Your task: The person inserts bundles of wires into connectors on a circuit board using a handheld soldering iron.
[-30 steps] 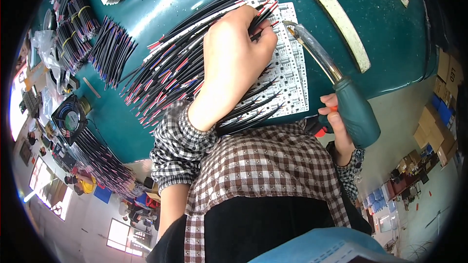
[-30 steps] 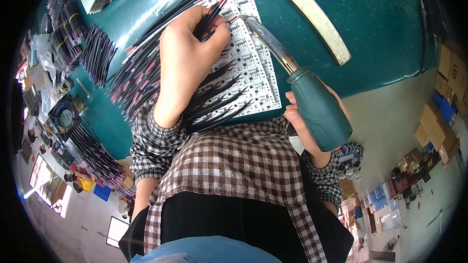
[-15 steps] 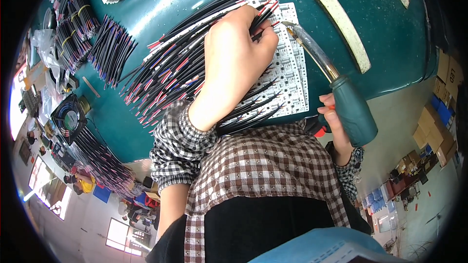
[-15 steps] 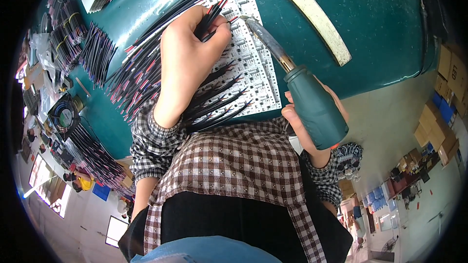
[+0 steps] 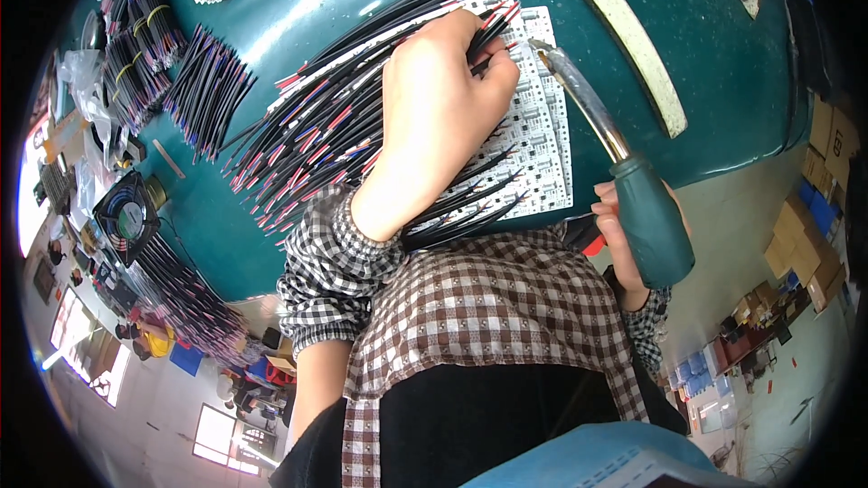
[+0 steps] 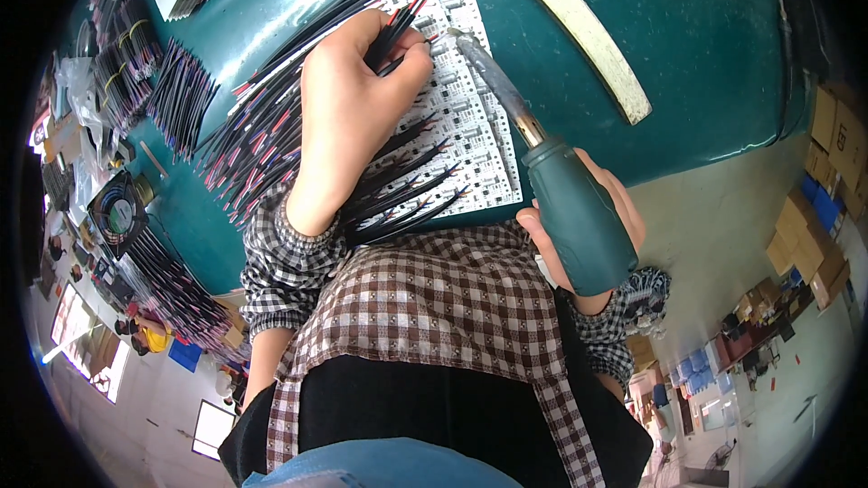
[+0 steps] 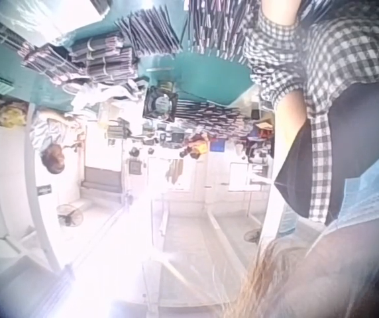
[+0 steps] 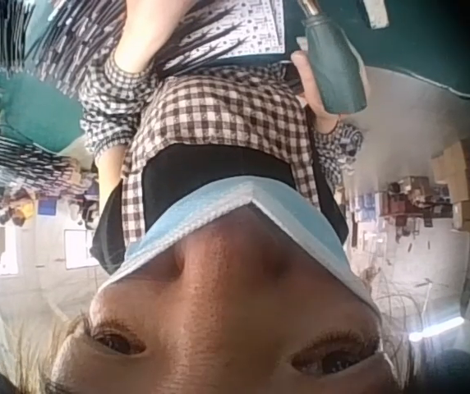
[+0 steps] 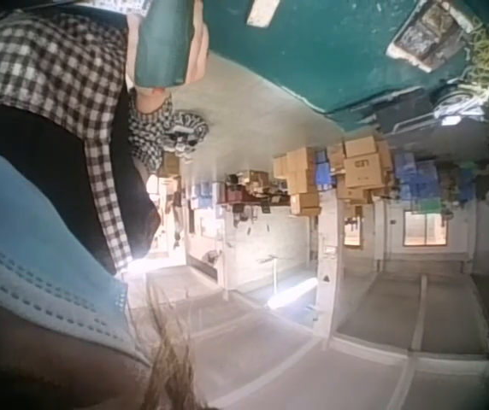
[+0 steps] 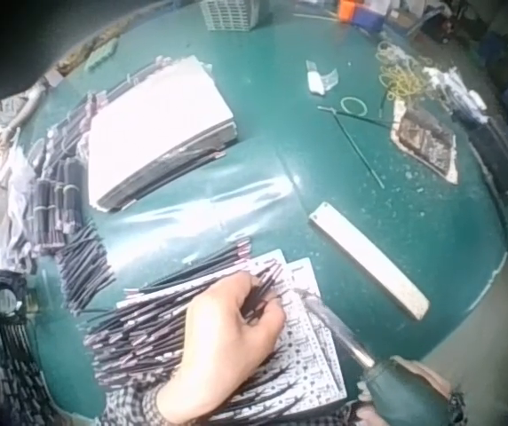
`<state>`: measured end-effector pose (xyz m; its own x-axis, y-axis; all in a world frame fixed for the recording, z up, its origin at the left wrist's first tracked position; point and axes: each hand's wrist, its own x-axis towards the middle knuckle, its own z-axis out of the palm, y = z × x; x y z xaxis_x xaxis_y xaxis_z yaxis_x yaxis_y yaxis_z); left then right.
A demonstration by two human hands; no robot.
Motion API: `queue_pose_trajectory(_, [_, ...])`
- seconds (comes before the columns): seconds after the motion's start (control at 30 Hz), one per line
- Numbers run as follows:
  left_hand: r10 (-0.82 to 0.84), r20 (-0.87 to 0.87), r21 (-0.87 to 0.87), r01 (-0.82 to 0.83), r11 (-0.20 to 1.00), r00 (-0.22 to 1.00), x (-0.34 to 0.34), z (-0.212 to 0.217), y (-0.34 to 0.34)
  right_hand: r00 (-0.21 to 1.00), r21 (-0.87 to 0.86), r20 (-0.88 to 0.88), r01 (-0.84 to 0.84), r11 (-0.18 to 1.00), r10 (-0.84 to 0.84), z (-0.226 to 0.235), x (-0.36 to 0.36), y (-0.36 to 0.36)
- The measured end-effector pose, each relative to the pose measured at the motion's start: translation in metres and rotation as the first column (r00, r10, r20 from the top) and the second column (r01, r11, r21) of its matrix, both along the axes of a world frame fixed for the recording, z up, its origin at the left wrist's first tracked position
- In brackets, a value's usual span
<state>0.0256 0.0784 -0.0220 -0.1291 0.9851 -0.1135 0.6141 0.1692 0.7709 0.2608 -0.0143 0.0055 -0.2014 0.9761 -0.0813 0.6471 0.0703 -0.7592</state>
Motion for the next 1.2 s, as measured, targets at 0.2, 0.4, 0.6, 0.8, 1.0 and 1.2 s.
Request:
queue_pose_trajectory(0.2, [-0.002,-0.002,-0.024,0.002,1.000,1.000,0.000,-0.002,0.000,0.981,-0.097,-0.181,0.058,0.994,-0.074,-0.001,-0.002,0.000])
queue_pose_trajectory(0.4, [0.024,0.022,0.104,-0.026,0.994,0.999,0.002,-0.015,-0.007,0.900,-0.213,-0.368,0.165,0.963,-0.235,-0.007,-0.001,-0.003])
queue_pose_trajectory(0.6, [0.041,0.020,0.094,-0.043,0.995,0.999,0.004,-0.013,-0.006,0.875,-0.266,-0.414,0.147,0.953,-0.251,-0.009,0.000,-0.008])
queue_pose_trajectory(0.8, [0.057,0.033,0.046,-0.058,0.997,0.998,0.003,-0.010,-0.003,0.881,-0.227,-0.408,0.157,0.961,-0.240,-0.013,-0.003,-0.007])
queue_pose_trajectory(1.0, [0.044,0.065,-0.001,-0.044,0.999,0.997,-0.003,-0.006,0.002,0.876,-0.245,-0.409,0.164,0.955,-0.255,-0.012,-0.003,-0.006])
queue_pose_trajectory(1.2, [0.018,-0.027,-0.005,-0.018,1.000,0.999,0.000,-0.004,0.004,0.862,-0.255,-0.426,0.177,0.951,-0.274,-0.012,-0.003,-0.005])
